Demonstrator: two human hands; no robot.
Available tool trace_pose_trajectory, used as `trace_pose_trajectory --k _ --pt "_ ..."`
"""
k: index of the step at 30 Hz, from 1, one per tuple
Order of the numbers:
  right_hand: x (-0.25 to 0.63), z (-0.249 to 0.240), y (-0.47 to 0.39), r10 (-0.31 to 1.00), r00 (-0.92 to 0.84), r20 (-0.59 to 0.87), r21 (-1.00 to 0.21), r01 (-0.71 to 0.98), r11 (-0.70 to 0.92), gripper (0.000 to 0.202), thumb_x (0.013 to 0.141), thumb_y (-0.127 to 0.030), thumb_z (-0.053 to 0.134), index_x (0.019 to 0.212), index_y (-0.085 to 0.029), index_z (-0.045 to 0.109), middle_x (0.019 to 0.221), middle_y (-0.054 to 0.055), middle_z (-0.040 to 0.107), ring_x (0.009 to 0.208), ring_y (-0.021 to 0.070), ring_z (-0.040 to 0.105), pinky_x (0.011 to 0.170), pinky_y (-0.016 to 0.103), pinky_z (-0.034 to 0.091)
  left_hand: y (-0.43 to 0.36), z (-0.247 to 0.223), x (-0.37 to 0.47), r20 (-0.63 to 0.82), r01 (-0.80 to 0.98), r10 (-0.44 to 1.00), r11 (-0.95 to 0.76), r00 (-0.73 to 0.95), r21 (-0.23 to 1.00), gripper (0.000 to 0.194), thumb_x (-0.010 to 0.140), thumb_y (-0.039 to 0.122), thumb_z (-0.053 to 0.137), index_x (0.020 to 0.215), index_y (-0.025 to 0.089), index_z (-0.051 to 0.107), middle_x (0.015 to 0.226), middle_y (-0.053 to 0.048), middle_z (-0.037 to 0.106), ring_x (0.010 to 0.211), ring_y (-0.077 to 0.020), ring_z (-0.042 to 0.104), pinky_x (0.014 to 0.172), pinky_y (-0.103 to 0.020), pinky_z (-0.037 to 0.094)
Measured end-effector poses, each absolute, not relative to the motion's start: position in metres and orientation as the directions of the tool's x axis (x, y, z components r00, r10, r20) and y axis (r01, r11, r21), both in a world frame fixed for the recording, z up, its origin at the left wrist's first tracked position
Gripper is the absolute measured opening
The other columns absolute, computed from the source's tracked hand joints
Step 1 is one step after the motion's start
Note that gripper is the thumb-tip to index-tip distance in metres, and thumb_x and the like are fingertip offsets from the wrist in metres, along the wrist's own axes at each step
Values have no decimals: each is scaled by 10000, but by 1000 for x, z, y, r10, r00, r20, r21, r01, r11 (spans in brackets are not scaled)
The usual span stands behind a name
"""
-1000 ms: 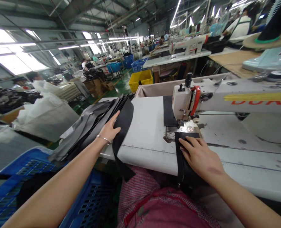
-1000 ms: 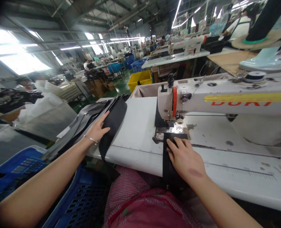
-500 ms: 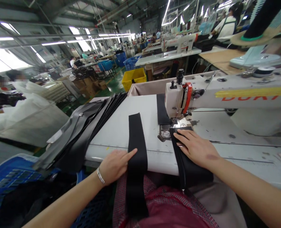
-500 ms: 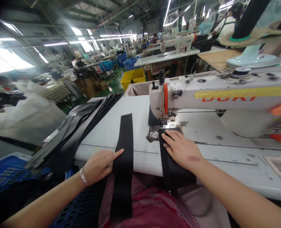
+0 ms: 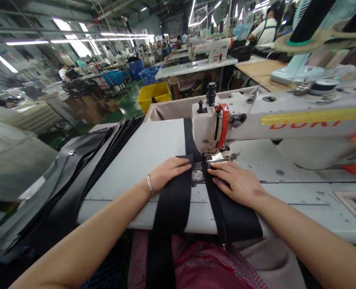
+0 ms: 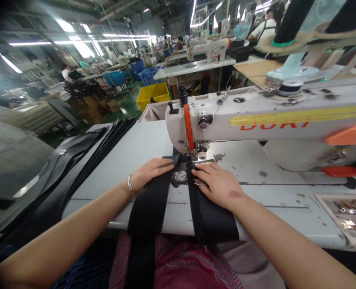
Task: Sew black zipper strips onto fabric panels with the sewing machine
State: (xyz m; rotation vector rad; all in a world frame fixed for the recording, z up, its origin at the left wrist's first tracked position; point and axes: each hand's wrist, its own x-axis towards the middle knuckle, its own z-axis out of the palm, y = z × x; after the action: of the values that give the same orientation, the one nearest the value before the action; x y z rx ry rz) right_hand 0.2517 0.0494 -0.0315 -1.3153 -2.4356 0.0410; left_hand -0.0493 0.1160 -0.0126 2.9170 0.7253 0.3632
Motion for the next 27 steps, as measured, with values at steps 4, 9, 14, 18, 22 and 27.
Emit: trace_pose_trajectory --k 4,9,14,18,22,27 --pt "254 -27 47 838 -470 277 -246 808 535 370 894 -263 505 1257 -299 565 1315 -15 550 1220 209 455 962 400 471 90 -14 0 77 252 267 -954 961 162 571 868 242 490 1418 159 356 1464 -135 350 1372 -277 282 1131 -455 269" --pt "255 -27 47 855 -459 242 -268 816 513 391 885 -252 513 1270 -308 552 1329 -24 535 1229 214 442 952 405 479 87 -20 11 39 393 402 -908 915 147 578 890 210 442 1448 208 292 1491 -97 316 1371 -239 285 1116 -441 277" --pt "256 -27 45 862 -455 224 -269 821 504 376 886 -252 513 1256 -301 559 1334 -25 530 1237 216 433 977 412 461 84 -20 7 -22 426 427 -895 904 132 653 850 190 489 1460 226 261 1544 -85 186 1421 -256 171 1155 -471 189" --pt "256 -25 45 865 -452 217 -270 824 498 361 894 -262 504 1249 -298 562 1335 -22 529 1234 216 436 971 410 465 82 -18 9 -42 430 429 -891 903 144 714 813 187 522 1466 232 237 1550 -97 153 1431 -261 138 1165 -470 171" --pt "255 -24 46 864 -454 216 -270 823 500 360 891 -250 507 1244 -292 566 1331 -13 533 1229 219 442 964 409 470 82 -19 11 -31 433 433 -890 901 142 661 841 174 489 1457 215 255 1533 -123 191 1429 -258 149 1167 -469 176" --pt "254 -25 47 861 -458 220 -264 822 504 367 884 -252 518 1246 -292 565 1328 -8 536 1226 228 446 959 417 474 82 -20 10 -4 423 429 -890 903 167 666 831 173 492 1453 226 259 1524 -108 218 1428 -252 149 1169 -470 177"
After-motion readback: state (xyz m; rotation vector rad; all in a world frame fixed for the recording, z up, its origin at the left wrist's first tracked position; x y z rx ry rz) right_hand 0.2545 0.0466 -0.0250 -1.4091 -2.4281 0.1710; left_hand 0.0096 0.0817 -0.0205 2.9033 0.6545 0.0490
